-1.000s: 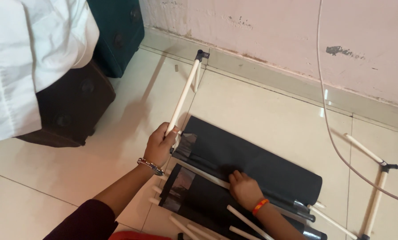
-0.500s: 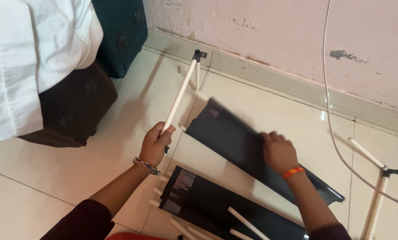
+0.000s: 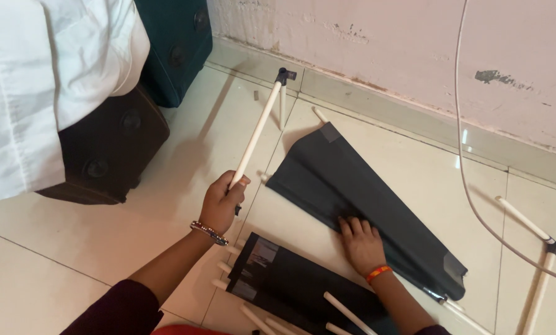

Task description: The person assembles a small folding table by connecting white plastic poles with black corner joints and attaching a black fabric sheet to the frame. They connect poles, secure joints, and stretch the fabric over the frame to complete the assembly.

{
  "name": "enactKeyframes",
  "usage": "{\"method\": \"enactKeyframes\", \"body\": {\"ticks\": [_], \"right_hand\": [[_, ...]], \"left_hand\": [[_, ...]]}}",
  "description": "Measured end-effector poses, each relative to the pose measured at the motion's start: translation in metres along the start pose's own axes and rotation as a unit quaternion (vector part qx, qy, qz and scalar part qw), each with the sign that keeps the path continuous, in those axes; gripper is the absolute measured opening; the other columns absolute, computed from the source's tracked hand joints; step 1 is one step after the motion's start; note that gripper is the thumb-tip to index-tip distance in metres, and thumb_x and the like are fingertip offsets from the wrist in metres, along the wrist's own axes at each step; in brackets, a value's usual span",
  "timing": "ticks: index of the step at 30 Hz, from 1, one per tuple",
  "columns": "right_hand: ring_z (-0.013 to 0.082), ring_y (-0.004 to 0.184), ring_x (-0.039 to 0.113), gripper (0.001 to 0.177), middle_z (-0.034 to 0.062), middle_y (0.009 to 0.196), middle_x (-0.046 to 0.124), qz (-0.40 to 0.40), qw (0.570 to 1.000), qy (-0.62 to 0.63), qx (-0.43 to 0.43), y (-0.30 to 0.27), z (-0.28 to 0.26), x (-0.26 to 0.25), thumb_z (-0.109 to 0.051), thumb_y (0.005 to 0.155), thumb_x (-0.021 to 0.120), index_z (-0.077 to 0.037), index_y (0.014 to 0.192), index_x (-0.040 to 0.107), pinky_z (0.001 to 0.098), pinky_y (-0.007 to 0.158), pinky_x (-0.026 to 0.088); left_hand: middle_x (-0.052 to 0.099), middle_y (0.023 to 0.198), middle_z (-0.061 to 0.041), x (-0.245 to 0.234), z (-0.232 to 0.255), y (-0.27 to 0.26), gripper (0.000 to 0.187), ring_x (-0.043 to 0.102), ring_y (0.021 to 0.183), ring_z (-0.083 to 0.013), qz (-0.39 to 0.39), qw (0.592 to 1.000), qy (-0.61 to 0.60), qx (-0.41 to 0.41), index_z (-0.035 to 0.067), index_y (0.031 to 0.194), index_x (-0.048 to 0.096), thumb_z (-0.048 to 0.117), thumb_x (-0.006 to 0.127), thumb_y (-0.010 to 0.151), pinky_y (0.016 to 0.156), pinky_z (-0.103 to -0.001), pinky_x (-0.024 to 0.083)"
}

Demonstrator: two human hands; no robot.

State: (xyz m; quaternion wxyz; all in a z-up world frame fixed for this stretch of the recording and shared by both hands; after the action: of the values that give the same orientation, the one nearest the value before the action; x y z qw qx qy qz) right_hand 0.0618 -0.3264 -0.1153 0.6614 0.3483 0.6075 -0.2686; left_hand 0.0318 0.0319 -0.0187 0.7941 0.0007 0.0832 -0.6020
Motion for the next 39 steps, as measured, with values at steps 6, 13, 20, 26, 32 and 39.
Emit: {"method": "enactKeyframes", "body": {"ticks": [6, 13, 20, 26, 32, 39], "right_hand": [[0.0310, 0.102, 0.068, 0.037, 0.0149, 0.122, 0.066, -0.125, 0.981, 0.146, 0.027, 0.009, 0.018, 0.006, -0.016, 0.096, 0.056, -0.008, 0.132, 0.061, 0.0393, 0.088, 0.057], [0.0346, 0.098, 0.067, 0.051, 0.0158, 0.121, 0.064, -0.178, 0.955, 0.237, -0.029, -0.003, -0.003, -0.028, -0.029, 0.091, 0.069, -0.009, 0.136, 0.056, 0.0425, 0.082, 0.055], [0.0256, 0.093, 0.068, 0.058, 0.0075, 0.115, 0.064, -0.191, 0.974, 0.125, -0.001, -0.022, -0.028, -0.035, -0.023, 0.095, 0.063, -0.016, 0.150, 0.047, 0.0386, 0.082, 0.056], [0.0314, 0.094, 0.068, 0.057, 0.0108, 0.110, 0.066, -0.104, 0.978, 0.180, 0.001, -0.015, -0.038, -0.030, -0.028, 0.086, 0.071, -0.013, 0.138, 0.053, 0.0415, 0.076, 0.056], [0.0289, 0.095, 0.068, 0.030, 0.0079, 0.104, 0.066, -0.046, 0.978, 0.202, 0.039, 0.013, -0.082, -0.023, -0.021, 0.094, 0.065, -0.010, 0.121, 0.063, 0.0408, 0.074, 0.056], [0.0254, 0.080, 0.064, 0.030, 0.0076, 0.089, 0.061, 0.113, 0.974, 0.197, -0.014, -0.014, -0.074, -0.089, -0.010, 0.086, 0.070, -0.004, 0.115, 0.065, 0.0375, 0.067, 0.054]], "left_hand": [[0.047, 0.062, 0.003, 0.000, -0.002, 0.002, 0.021, 0.044, 0.057, -0.0069, -0.001, 1.000, -0.006, -0.004, 0.003, 0.099, 0.068, 0.022, 0.058, 0.100, 0.053, -0.025, 0.038], [0.047, 0.062, 0.003, -0.002, -0.002, 0.003, 0.023, 0.045, 0.057, -0.0071, 0.002, 1.000, -0.002, -0.009, 0.003, 0.097, 0.067, 0.025, 0.059, 0.100, 0.053, -0.025, 0.039], [0.047, 0.062, 0.002, 0.002, -0.006, 0.004, 0.024, 0.046, 0.057, -0.0076, -0.002, 1.000, -0.009, -0.003, 0.003, 0.097, 0.067, 0.026, 0.060, 0.100, 0.053, -0.026, 0.040], [0.050, 0.062, 0.002, 0.000, -0.002, 0.005, 0.023, 0.046, 0.056, -0.0070, -0.010, 1.000, -0.018, -0.008, 0.006, 0.097, 0.068, 0.027, 0.059, 0.101, 0.052, -0.025, 0.038], [0.051, 0.060, 0.000, -0.001, 0.004, 0.004, 0.036, 0.041, 0.051, -0.0068, -0.024, 0.996, -0.054, -0.067, 0.008, 0.093, 0.064, 0.037, 0.047, 0.105, 0.045, -0.023, 0.032], [0.053, 0.065, 0.000, -0.008, -0.005, 0.008, 0.034, 0.048, 0.059, -0.0098, -0.013, 0.997, -0.081, -0.010, 0.005, 0.093, 0.065, 0.033, 0.050, 0.106, 0.055, -0.026, 0.040]]}}
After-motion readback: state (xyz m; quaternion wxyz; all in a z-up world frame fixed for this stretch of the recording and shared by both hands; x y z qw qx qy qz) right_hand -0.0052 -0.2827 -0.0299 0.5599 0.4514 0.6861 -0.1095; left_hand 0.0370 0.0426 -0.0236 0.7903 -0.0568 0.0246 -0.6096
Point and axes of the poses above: each hand's wrist, its own y-axis towards the middle knuckle, its own x-axis out of the palm, z = x × y, the point moved 1 cm from there along y, towards the middle knuckle
